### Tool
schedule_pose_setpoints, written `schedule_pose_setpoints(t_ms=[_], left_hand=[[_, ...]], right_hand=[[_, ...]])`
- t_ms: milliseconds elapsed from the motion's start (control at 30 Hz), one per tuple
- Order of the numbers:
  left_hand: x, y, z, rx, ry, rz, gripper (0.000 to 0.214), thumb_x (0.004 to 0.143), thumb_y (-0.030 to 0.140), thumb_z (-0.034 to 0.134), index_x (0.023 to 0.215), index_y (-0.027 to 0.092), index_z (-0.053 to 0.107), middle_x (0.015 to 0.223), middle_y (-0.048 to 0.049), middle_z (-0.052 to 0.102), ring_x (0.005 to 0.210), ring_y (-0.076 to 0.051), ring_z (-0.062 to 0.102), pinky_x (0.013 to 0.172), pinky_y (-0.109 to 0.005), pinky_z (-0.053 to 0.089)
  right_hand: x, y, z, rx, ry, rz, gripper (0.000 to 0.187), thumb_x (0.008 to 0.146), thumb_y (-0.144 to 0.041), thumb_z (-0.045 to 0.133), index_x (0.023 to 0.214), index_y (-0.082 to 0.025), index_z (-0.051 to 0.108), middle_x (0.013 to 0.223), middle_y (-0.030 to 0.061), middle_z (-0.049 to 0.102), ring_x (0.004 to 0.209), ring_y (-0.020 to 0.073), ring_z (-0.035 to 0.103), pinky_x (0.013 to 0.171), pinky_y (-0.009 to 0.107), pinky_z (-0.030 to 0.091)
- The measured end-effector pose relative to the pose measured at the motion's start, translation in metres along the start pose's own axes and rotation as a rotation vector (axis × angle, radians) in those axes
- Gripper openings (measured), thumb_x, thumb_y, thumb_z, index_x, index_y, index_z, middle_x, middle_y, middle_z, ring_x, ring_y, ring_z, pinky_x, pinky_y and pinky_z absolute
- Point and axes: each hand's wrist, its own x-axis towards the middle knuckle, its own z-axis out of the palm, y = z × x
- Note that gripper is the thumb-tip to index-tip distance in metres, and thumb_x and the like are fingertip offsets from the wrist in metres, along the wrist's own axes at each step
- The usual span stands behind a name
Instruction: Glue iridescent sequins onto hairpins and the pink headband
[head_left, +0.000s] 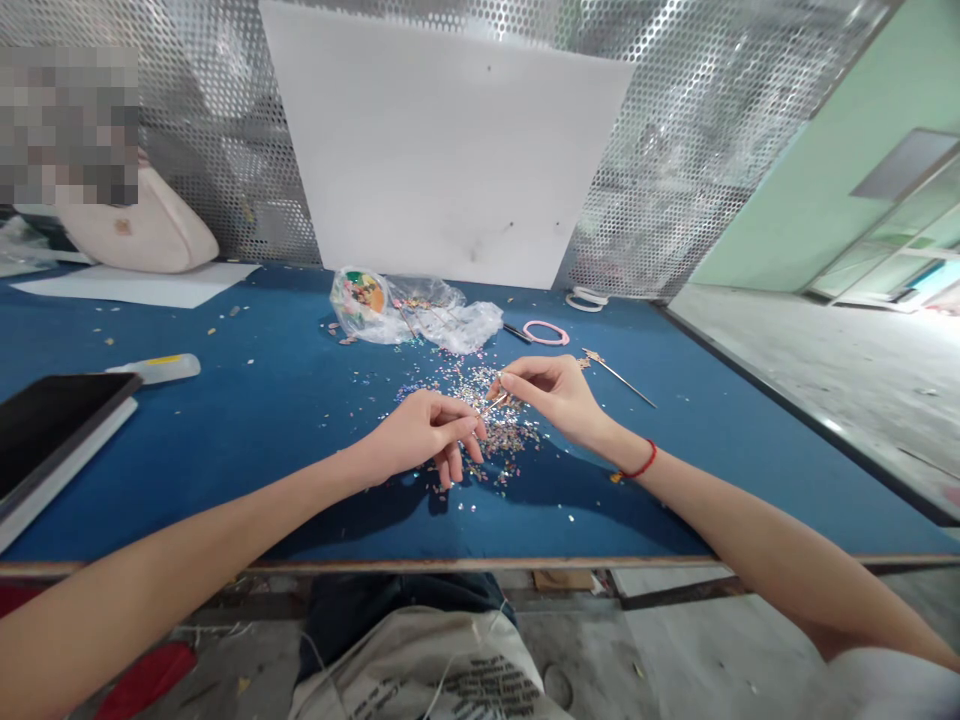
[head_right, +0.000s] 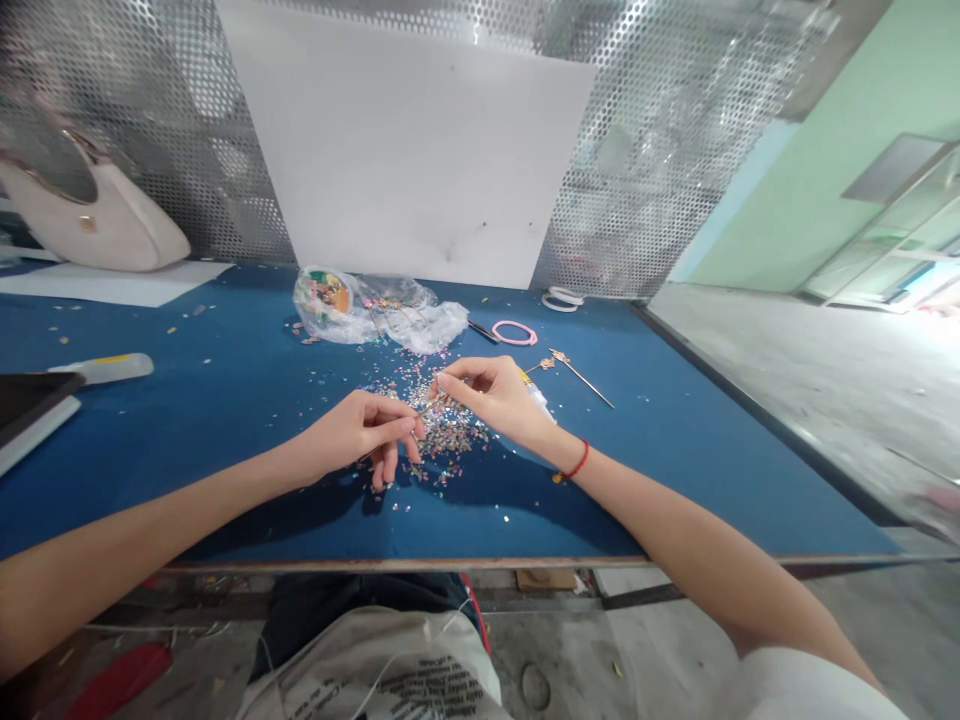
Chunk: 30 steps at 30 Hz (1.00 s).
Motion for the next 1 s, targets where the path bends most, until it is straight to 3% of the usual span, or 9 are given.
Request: schedule_pose_setpoints(t_ms=[333, 567, 633, 767, 1000], left_hand=[[0.003, -0.003, -0.003, 0.026, 0.023, -0.011, 0.02, 0.085, 0.031, 0.061, 0.082, 0.011, 0.063, 0.067, -0.006, 0.068, 0.043, -0.01, 0.06, 0.041, -0.022, 0.05], [0.004, -0.005, -0.004, 0.02, 0.005, 0.024, 0.022, 0.085, 0.034, 0.061, 0.08, 0.012, 0.062, 0.068, -0.0055, 0.067, 0.044, -0.011, 0.06, 0.041, -0.021, 0.05], [0.004, -0.005, -0.004, 0.019, 0.006, 0.022, 0.022, 0.085, 0.034, 0.061, 0.08, 0.012, 0.062, 0.067, -0.005, 0.067, 0.044, -0.01, 0.06, 0.04, -0.021, 0.05], [0.004, -0.004, -0.003, 0.02, 0.006, 0.016, 0.022, 0.085, 0.033, 0.061, 0.081, 0.012, 0.062, 0.065, -0.0042, 0.066, 0.042, -0.01, 0.06, 0.039, -0.02, 0.049], [0.004, -0.004, -0.003, 0.018, 0.007, -0.003, 0.02, 0.085, 0.03, 0.061, 0.082, 0.01, 0.062, 0.061, -0.0027, 0.065, 0.039, -0.009, 0.059, 0.037, -0.018, 0.048]], right_hand=[[0.001, 0.0, 0.003, -0.003, -0.009, 0.021, 0.028, 0.087, -0.045, 0.06, 0.078, -0.021, 0.074, 0.076, 0.0025, 0.071, 0.065, 0.0124, 0.055, 0.059, 0.028, 0.041], [0.001, 0.001, 0.002, 0.255, 0.002, 0.11, 0.038, 0.093, -0.047, 0.05, 0.076, -0.024, 0.076, 0.077, 0.0032, 0.07, 0.073, 0.0147, 0.059, 0.07, 0.03, 0.044], [0.002, 0.002, 0.0, 0.281, 0.016, 0.13, 0.034, 0.09, -0.046, 0.055, 0.075, -0.024, 0.076, 0.076, 0.003, 0.07, 0.073, 0.0152, 0.06, 0.071, 0.031, 0.045], [0.002, 0.005, -0.001, 0.224, 0.022, 0.108, 0.021, 0.082, -0.042, 0.068, 0.077, -0.022, 0.075, 0.077, 0.003, 0.071, 0.07, 0.0144, 0.059, 0.068, 0.031, 0.044], [0.0, 0.01, -0.001, 0.119, 0.028, 0.054, 0.026, 0.082, -0.044, 0.067, 0.076, -0.019, 0.074, 0.07, 0.0027, 0.068, 0.063, 0.0126, 0.055, 0.059, 0.028, 0.04]])
